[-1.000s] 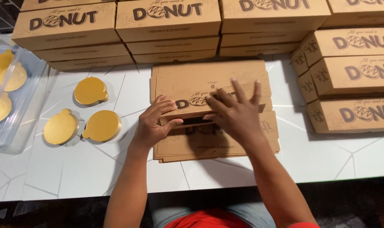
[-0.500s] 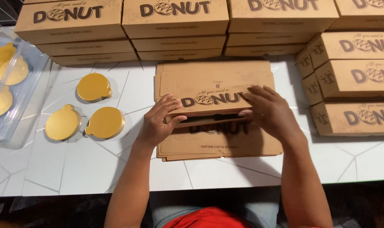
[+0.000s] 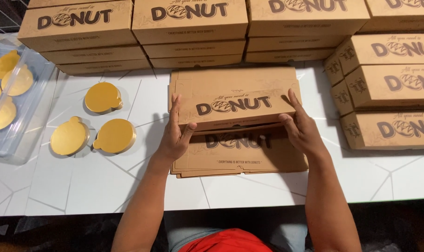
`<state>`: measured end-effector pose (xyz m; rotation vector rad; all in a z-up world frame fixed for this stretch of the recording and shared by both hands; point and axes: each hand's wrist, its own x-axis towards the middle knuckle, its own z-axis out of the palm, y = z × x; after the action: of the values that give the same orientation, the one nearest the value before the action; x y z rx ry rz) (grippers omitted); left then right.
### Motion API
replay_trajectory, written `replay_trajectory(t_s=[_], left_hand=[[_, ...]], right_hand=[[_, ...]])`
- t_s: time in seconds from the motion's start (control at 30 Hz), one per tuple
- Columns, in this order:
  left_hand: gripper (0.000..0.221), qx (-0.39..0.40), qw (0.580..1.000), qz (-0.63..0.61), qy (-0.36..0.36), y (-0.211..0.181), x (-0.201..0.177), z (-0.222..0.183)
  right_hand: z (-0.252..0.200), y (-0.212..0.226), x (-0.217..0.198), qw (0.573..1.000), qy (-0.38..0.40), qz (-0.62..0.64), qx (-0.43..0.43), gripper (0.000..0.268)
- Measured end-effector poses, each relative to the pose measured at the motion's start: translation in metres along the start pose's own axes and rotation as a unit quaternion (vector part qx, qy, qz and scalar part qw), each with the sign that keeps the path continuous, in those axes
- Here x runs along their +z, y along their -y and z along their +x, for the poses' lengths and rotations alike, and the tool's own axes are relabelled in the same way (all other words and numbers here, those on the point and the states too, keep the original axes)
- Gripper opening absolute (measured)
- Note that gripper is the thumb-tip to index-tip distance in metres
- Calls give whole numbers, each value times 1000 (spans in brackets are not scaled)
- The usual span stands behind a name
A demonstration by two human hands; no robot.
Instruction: Assembling cardboard donut boxes by folding along pre-scored lines and tucking in flaps.
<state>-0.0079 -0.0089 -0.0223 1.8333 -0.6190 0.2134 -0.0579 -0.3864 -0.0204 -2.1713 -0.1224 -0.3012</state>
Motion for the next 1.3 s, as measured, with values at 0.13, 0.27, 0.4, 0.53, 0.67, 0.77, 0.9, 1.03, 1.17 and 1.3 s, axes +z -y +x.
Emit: replay_trajectory(t_s=[0.13,0.27,0.4,0.53,0.67,0.77,0.9,1.03,1.17,1.3], left_hand=[[71,-6,1000,-13,7,-5,1,0],[67,-31,999,-7,23,-10,-2,1],[55,-37,998,30,36,0,-7,1],[99,-42,994,70,75,-10,-27,7],[106,-36,989,101,98,-25,-38,16],[93,-24,993,77,84,-17,-34,16],[78,-28,999,4,29,-7,-31,12],[80,-33,999,-1,-21,9,-21,9],[59,-3,993,69,-95,-1,-12,13],[44,0,988,97,-121,-3,-12,15]], right_hand=[[0,29,4,998,-22,-55,-6,66],[3,31,3,999,-18,-39,-6,74],[5,40,0,1000,6,-18,10,85],[3,45,-11,1000,12,26,7,105],[6,10,-18,996,19,77,-37,109],[5,3,-16,995,16,83,-48,103],[3,1,-10,996,-16,59,-59,87],[2,-7,-1,997,-57,-16,-56,75],[6,-32,9,976,-126,-156,-84,32],[9,-61,16,953,-128,-263,-78,16]])
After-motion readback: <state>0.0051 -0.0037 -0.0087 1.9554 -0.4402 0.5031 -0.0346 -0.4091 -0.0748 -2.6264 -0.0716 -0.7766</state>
